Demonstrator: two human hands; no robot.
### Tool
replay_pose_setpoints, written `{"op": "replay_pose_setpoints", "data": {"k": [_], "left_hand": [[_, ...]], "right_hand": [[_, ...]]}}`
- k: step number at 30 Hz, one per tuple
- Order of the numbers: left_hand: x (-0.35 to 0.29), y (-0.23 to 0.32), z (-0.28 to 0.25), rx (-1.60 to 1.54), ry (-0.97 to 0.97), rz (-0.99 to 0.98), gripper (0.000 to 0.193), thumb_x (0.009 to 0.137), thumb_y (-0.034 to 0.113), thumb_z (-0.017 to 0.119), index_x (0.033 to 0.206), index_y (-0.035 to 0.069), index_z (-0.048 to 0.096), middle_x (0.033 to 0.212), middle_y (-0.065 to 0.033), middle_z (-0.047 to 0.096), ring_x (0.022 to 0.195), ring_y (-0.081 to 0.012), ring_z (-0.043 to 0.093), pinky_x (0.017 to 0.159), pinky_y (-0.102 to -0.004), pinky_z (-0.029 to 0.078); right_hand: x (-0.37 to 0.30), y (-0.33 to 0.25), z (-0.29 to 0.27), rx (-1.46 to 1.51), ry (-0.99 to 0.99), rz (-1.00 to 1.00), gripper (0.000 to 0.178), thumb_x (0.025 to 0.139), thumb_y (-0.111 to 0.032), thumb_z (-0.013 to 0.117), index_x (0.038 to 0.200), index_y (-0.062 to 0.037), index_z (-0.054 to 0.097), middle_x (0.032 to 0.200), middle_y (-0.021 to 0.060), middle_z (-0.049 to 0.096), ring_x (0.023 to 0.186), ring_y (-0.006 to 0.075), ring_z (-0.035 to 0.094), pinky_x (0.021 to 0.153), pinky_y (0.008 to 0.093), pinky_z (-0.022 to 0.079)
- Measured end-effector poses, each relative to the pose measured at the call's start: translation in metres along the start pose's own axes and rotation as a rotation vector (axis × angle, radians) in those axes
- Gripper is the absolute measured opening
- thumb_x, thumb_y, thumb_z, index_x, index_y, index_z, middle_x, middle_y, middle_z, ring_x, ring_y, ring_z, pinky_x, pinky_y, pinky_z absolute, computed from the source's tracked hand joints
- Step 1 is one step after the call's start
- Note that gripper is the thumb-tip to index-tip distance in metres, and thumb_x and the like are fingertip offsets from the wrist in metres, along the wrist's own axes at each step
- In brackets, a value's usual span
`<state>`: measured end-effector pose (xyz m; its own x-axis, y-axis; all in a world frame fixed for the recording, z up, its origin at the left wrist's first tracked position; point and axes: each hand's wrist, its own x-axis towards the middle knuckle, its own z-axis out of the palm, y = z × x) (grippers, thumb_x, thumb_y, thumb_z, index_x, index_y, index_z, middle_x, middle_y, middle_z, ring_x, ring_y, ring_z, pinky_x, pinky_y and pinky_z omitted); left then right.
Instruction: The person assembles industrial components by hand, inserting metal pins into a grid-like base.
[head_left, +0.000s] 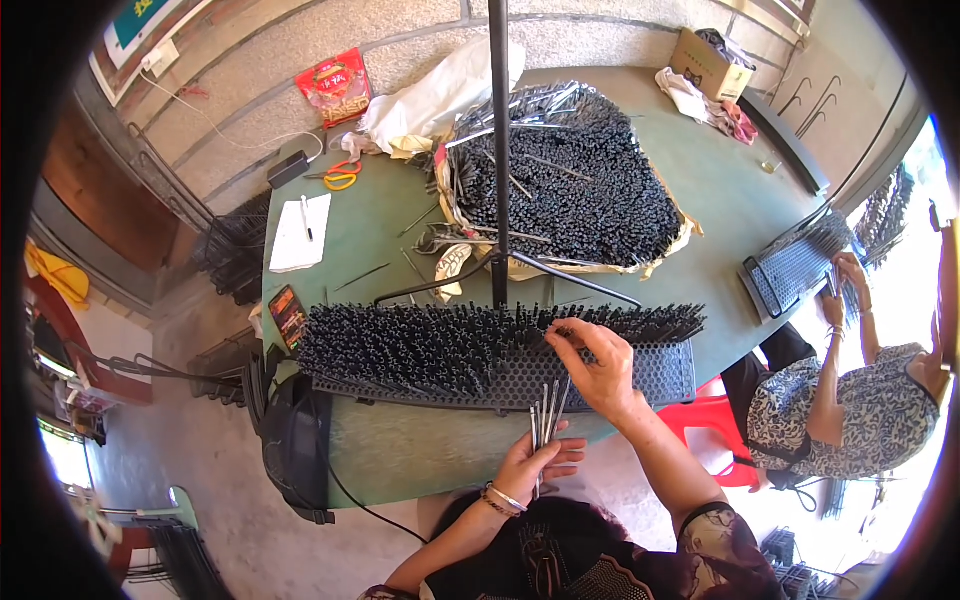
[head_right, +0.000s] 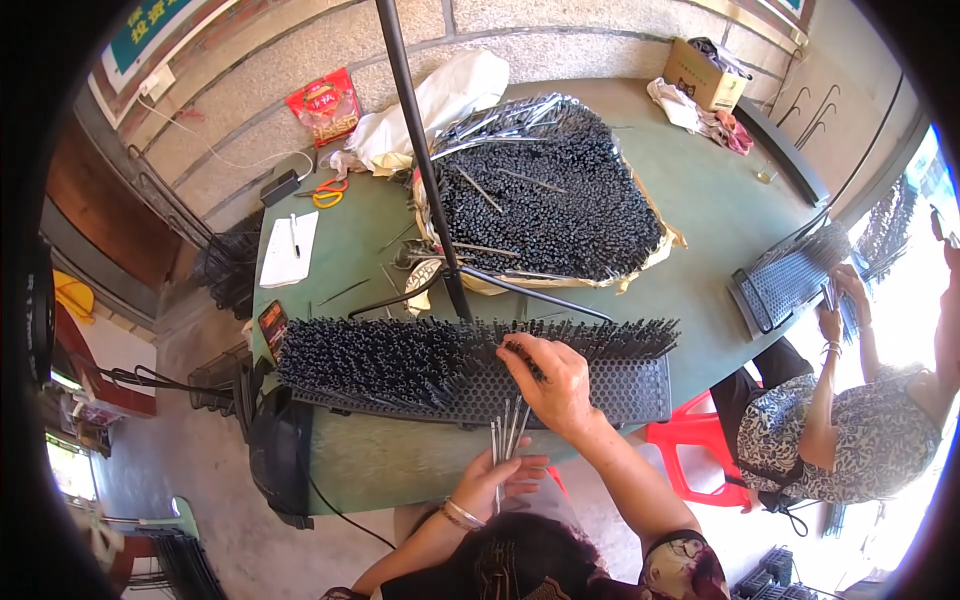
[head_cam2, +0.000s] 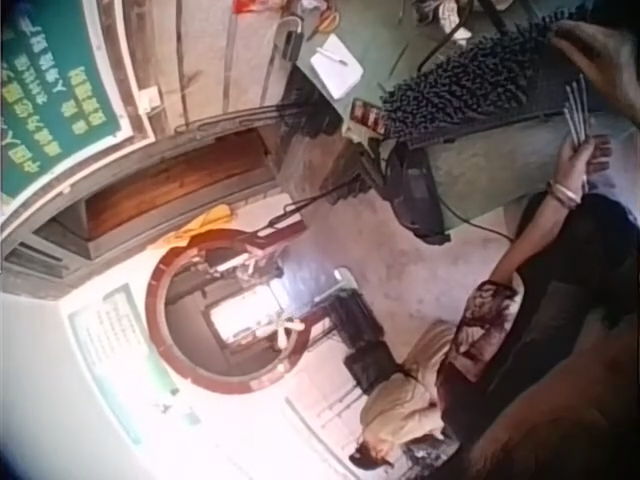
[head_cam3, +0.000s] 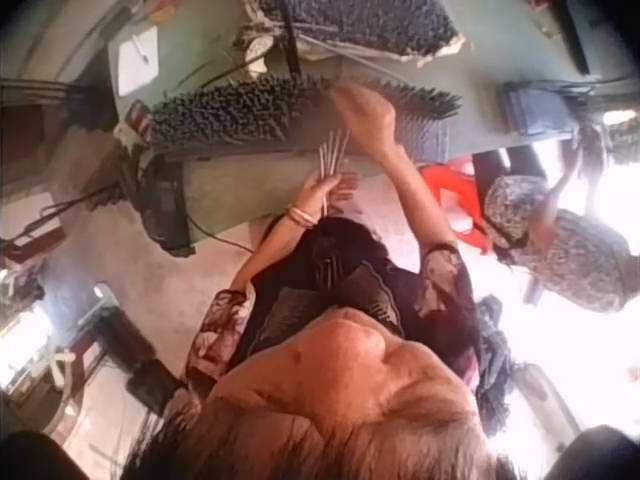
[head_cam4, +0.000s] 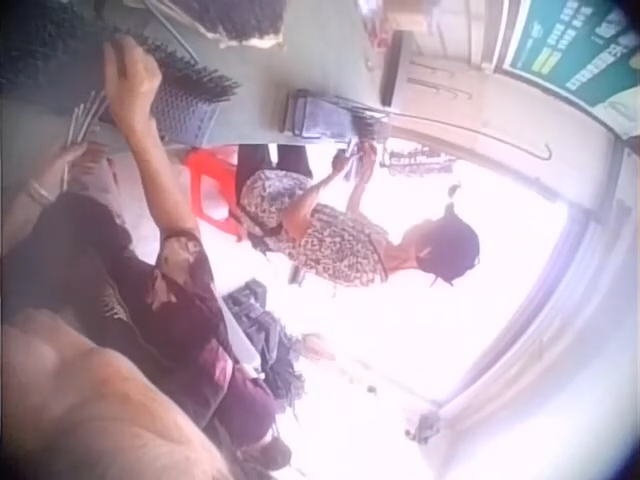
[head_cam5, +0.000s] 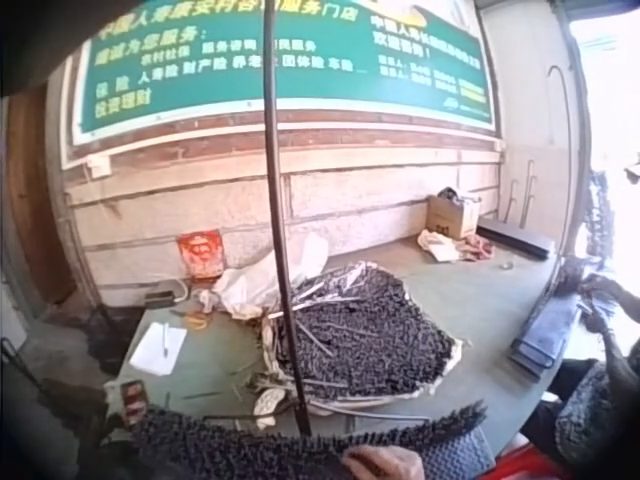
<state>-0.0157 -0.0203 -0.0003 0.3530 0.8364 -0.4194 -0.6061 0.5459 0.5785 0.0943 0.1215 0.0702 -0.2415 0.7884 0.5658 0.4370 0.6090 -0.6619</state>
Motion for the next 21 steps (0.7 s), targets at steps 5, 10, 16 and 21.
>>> {"op": "replay_pose_setpoints", "data": {"k": [5, 10, 16, 21], "left_hand": [[0.001, 0.004, -0.001, -0.086, 0.017, -0.032, 0.034, 0.095, 0.018, 0.042, 0.128, 0.007, 0.042, 0.115, -0.0203, 0.056, 0.1, -0.0265, 0.059, 0.081, -0.0359, 0.052], [0.002, 0.004, -0.002, -0.116, 0.029, -0.052, 0.033, 0.095, 0.018, 0.043, 0.125, 0.004, 0.044, 0.114, -0.0203, 0.057, 0.1, -0.0265, 0.059, 0.081, -0.036, 0.052], [0.001, 0.002, -0.003, -0.104, 0.03, -0.031, 0.03, 0.093, 0.013, 0.043, 0.121, 0.002, 0.047, 0.113, -0.02, 0.057, 0.099, -0.0265, 0.06, 0.081, -0.0362, 0.052], [0.002, 0.001, -0.002, -0.095, 0.042, -0.053, 0.03, 0.093, 0.012, 0.043, 0.121, 0.002, 0.046, 0.112, -0.0201, 0.058, 0.099, -0.0269, 0.06, 0.081, -0.0363, 0.051]], "right_hand": [[0.002, -0.001, 0.003, 0.027, -0.003, -0.06, 0.017, 0.075, -0.002, 0.068, 0.092, -0.0017, 0.063, 0.079, 0.009, 0.066, 0.063, 0.016, 0.063, 0.058, 0.025, 0.05], [-0.001, 0.003, 0.006, 0.025, -0.049, -0.027, 0.021, 0.074, -0.001, 0.069, 0.094, -0.001, 0.062, 0.077, 0.0091, 0.065, 0.064, 0.0163, 0.064, 0.058, 0.0263, 0.051], [0.006, -0.008, 0.008, -0.042, -0.041, -0.12, 0.019, 0.076, -0.004, 0.067, 0.094, -0.0015, 0.061, 0.077, 0.0101, 0.062, 0.065, 0.0254, 0.062, 0.056, 0.0312, 0.05], [0.005, -0.007, 0.009, -0.05, -0.122, -0.157, 0.026, 0.075, 0.0, 0.066, 0.1, 0.0006, 0.06, 0.085, 0.0127, 0.061, 0.073, 0.0258, 0.062, 0.063, 0.0315, 0.051]]}}
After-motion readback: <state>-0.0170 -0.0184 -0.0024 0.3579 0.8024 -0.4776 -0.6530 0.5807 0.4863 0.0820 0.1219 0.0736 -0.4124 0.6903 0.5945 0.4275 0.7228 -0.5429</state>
